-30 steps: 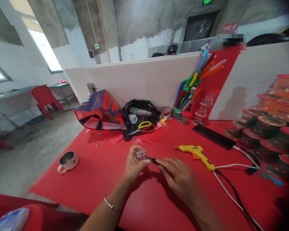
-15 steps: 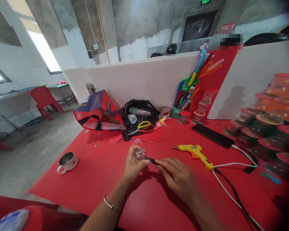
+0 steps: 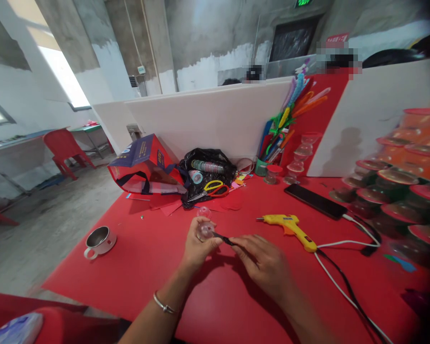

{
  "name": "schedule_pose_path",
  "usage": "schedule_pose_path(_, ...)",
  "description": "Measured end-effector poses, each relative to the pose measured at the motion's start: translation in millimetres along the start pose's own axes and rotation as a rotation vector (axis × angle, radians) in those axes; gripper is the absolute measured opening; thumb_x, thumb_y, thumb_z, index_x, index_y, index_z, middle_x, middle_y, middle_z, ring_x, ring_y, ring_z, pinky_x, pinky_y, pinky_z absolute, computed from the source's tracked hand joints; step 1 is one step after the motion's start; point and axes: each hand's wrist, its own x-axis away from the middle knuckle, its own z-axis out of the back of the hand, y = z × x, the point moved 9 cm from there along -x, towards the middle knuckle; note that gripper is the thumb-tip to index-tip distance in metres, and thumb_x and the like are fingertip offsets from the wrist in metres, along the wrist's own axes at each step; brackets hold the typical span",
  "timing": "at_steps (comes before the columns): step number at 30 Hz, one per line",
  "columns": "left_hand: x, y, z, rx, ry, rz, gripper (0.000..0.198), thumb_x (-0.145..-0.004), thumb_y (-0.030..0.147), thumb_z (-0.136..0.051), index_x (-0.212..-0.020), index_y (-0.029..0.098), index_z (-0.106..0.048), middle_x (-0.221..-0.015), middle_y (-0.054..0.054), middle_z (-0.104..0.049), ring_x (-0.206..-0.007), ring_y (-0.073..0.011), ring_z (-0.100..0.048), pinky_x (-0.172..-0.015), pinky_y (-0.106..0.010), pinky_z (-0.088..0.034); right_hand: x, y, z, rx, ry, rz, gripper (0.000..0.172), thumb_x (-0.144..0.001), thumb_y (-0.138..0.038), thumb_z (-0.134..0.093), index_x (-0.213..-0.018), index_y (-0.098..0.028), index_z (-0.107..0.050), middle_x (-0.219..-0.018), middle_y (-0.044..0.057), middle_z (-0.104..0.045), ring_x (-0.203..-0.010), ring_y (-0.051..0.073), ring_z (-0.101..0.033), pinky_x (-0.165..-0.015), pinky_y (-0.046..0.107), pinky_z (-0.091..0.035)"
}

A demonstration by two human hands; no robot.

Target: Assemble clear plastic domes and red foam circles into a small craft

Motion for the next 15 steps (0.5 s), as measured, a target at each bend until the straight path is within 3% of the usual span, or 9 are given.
schedule_pose_path(15,-1.3,0.7,2.2,-0.006,0.010,-0.016,0.051,-0.057,0.031,-0.088,-0.095,0.024,-0.054,-0.094,0.001,-0.064,-0.068,-0.0083,-0.056,-0.058,-0.019,-0.047,-0.3,-3.3,2.5,0.031,0.028,0.025,0.015,-0.095,-0.024,-0.057,-0.104,-0.022,-0.069,-0.087,0.003,-0.073,-0.078,0.016,-0.067,-0.073,0.028,-0.049)
